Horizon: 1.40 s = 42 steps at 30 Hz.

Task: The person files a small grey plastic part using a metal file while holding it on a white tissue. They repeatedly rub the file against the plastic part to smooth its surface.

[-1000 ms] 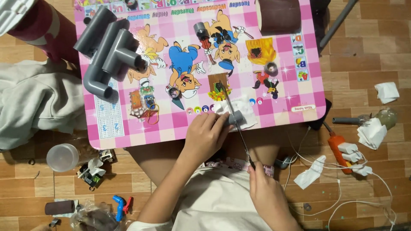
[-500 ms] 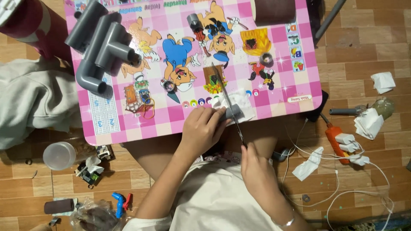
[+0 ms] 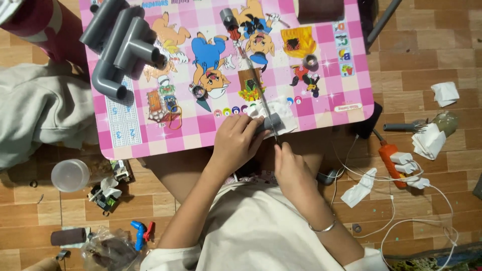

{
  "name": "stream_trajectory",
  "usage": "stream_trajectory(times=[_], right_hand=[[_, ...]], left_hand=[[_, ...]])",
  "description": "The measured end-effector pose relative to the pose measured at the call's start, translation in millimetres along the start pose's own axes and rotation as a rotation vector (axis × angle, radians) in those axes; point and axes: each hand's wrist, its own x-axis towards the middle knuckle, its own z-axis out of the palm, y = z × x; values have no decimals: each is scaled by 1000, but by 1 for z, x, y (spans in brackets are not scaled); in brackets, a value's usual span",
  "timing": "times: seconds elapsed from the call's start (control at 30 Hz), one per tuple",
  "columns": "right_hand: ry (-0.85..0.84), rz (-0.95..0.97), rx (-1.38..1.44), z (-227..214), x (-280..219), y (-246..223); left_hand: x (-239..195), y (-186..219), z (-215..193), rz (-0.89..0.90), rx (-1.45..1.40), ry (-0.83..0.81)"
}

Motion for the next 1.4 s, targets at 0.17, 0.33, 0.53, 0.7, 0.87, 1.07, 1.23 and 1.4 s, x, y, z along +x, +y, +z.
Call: stream_trajectory(times=[0.17, 0.33, 0.53, 0.7, 0.87, 1.07, 1.23, 1.4], right_hand=[[-51, 40, -24, -11, -23, -7], [-85, 63, 21, -3, -4, -2], [-95, 77, 42, -14, -16, -12], [-128, 84, -13, -9, -16, 0], [-46, 25, 136, -7, 0, -11], [-33, -11, -1, 1, -9, 11], [-54, 19, 38, -5, -21, -4], [-123, 85, 3, -3, -34, 7]], left_hand=[[-2, -3, 1, -28, -20, -16], [-4, -1, 0, 0, -12, -28], [-1, -5, 1, 7, -20, -16], [-4, -5, 4, 11, -34, -30], [-3, -6, 5, -6, -49, -20], [0, -3, 0, -42, -69, -46], [-3, -5, 4, -58, -34, -28], [-4, -1, 4, -59, -21, -37]])
